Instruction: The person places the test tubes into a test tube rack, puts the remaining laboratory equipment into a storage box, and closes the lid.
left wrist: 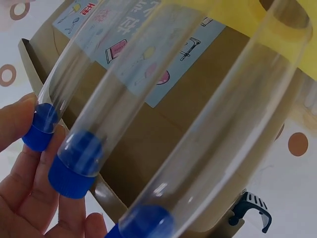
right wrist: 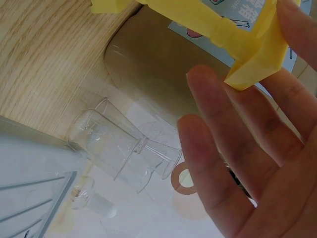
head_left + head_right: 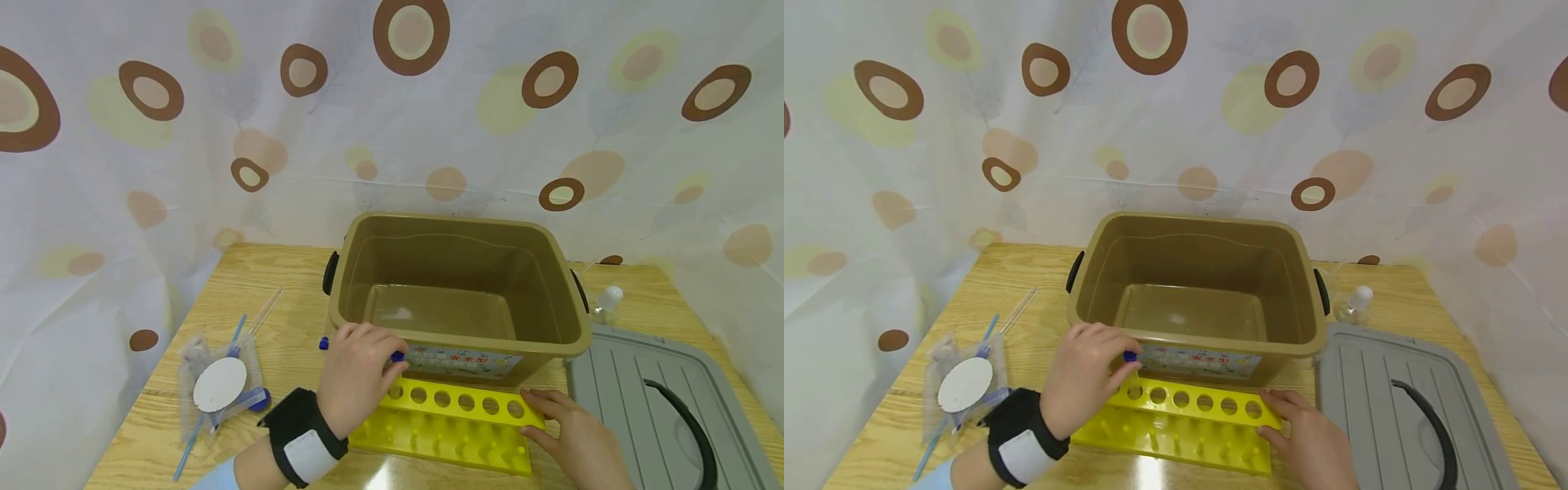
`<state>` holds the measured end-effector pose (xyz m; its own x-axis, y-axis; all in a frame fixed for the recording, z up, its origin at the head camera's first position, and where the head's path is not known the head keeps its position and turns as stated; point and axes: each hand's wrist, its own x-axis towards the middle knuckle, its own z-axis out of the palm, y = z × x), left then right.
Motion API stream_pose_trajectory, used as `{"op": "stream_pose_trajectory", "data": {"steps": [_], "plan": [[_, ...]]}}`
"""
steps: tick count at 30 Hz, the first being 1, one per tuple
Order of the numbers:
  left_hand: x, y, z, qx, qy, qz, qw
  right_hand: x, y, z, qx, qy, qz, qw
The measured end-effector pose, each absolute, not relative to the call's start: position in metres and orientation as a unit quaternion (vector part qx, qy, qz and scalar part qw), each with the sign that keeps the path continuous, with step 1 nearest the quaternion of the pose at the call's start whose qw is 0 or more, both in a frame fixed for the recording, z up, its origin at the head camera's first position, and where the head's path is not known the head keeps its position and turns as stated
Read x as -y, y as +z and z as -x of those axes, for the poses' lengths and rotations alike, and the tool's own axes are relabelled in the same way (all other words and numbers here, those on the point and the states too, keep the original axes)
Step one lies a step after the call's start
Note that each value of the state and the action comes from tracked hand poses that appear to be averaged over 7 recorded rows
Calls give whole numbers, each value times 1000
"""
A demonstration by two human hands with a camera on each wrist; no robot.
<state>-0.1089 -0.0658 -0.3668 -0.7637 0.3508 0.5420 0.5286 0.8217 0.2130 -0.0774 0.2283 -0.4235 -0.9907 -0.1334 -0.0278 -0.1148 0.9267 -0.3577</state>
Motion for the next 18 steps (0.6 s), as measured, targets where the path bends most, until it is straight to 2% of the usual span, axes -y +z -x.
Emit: {"op": "stream_pose_trajectory", "data": {"steps": [18], "plan": [[67, -376, 107, 923, -143, 240, 263, -228, -423, 77, -981, -185, 51, 42]]}}
